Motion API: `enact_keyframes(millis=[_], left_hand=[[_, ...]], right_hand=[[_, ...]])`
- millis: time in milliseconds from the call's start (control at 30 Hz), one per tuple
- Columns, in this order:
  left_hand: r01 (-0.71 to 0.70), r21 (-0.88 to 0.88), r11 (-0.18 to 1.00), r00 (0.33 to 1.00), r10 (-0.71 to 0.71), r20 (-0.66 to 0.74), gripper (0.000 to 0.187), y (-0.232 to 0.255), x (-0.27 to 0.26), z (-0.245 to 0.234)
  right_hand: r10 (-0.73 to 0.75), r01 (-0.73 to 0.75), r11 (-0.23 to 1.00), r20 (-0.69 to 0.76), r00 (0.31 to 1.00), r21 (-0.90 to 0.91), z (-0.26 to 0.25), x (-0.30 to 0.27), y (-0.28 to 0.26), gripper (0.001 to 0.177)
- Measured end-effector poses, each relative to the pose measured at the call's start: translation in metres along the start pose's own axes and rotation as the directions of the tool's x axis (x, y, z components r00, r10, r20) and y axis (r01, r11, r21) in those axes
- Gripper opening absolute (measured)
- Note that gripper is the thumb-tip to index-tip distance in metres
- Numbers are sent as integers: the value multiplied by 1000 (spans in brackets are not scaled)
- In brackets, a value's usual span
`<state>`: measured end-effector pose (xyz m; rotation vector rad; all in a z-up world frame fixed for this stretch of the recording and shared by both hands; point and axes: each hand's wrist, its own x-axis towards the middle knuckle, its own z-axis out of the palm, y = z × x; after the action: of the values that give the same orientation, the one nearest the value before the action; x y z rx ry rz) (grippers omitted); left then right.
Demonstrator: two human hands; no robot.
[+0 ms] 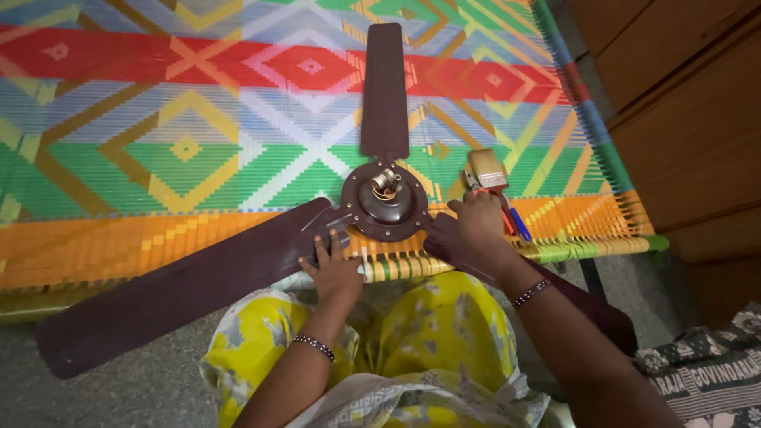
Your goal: The person uses a screwdriver to tighten screws on the central hub of a ceiling fan resting on a woven cot. They rotate the fan to access different screw locations and continue tightening throughout the clip.
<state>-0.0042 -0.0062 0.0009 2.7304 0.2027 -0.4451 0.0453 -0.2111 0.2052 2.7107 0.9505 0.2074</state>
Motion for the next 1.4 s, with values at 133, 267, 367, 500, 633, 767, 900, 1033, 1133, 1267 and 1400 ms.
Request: enact_keyframes(millis=[133,267,367,500,633,767,900,1033,1133,1267,1400], left_hand=[[-16,-20,1000,1000,16,9,40,1,-2,-6],[2,-16,1000,998,-1,57,38,2,-6,-12],[11,-17,1000,997,-10,78,41,4,-6,-15],[14,0,1000,995,-14,99,44,6,-5,-17],[15,3,1000,996,-15,87,44,5,-6,-16],[18,7,1000,997,-19,76,46,6,-6,-16],[15,18,1000,997,-16,79,46,7,-6,-16],[10,2,1000,998,-10,68,47,6,-8,-17],[20,1,1000,996,-20,85,47,7,-8,-18],[11,-3,1000,995,-11,95,46,6,-8,-19],[23,-21,1000,994,-20,108,45,7,-6,-19]], right_hand=[[142,-138,989,-58,988,57,39,0,14,68],[114,-114,993,59,992,-12,82,10,30,45],[22,-26,983,-25,999,-184,108,17,39,29],[-11,-7,983,-97,995,-181,128,20,47,16],[-22,2,987,-125,992,-159,137,20,53,19],[-35,0,979,-170,985,-202,139,20,53,6],[-75,58,969,-63,995,-241,128,21,52,11],[-232,205,924,-48,972,-323,114,23,56,24],[-250,251,921,41,967,-297,117,30,57,15],[-221,258,903,143,965,-343,133,40,64,15],[-206,263,906,198,958,-331,144,50,72,15]])
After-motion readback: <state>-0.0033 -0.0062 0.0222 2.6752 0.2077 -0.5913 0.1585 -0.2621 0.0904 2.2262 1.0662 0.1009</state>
